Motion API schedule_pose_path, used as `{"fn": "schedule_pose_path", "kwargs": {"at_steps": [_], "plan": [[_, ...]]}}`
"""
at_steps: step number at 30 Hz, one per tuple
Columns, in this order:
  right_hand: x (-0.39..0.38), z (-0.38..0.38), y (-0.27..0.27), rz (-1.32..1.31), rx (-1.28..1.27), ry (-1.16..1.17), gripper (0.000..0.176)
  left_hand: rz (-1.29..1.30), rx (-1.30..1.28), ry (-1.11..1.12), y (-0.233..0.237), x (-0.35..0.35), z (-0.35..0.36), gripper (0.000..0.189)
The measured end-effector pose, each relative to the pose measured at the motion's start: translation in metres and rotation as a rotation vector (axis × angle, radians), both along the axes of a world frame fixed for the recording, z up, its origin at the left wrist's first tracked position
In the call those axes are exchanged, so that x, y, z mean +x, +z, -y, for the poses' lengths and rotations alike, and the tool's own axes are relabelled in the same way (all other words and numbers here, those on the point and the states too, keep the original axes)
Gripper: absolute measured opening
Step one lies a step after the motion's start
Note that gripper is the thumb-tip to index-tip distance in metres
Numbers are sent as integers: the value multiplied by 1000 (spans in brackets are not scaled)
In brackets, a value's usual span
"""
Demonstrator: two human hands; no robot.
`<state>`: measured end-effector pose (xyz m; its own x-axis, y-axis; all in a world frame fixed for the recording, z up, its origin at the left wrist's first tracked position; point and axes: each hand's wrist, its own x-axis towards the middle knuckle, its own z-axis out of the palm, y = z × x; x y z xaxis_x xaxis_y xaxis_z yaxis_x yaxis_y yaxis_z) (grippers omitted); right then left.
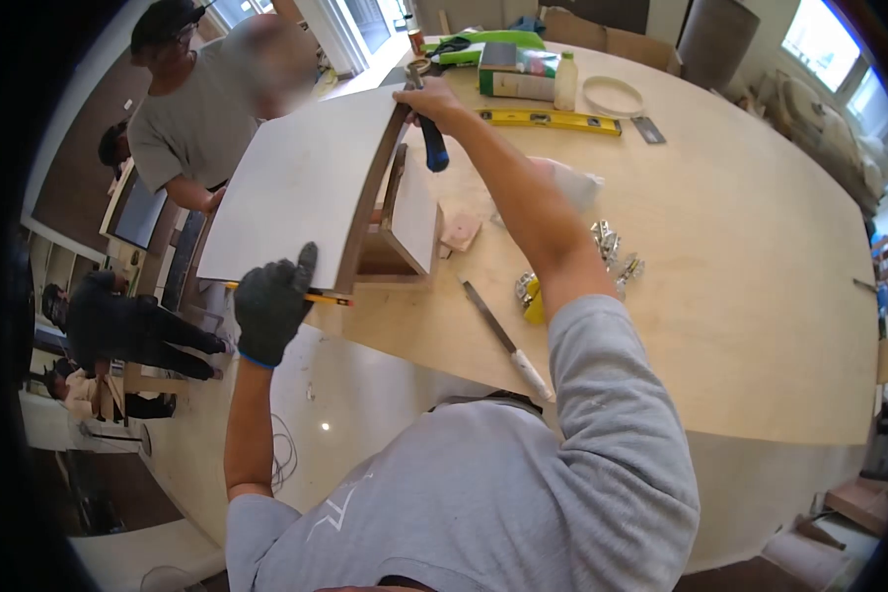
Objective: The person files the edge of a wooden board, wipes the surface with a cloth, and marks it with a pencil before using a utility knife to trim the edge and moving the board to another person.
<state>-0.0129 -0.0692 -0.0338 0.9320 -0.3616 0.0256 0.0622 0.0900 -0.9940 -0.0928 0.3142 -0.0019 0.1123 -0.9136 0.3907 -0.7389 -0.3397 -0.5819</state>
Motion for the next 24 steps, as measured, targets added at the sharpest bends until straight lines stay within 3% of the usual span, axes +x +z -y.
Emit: {"fn": "schedule_pose_path", "kwargs": {"at_steps": [6,12,19,24], "plan": [[-17,11,-13,-25,-116,32,27,-15,85,-42,-4,-21,12,48],[-29,15,-35,-26,-22,-7,32,-157,46,-197,-20,-32,26,44],[-36,3,-42,-8,-50,-78,32,-202,77,-87,-22,-37,31,51],[-79,-18,-58,-34,185,-72,27,-306,62,-103,-9,-42,34,59]]}}
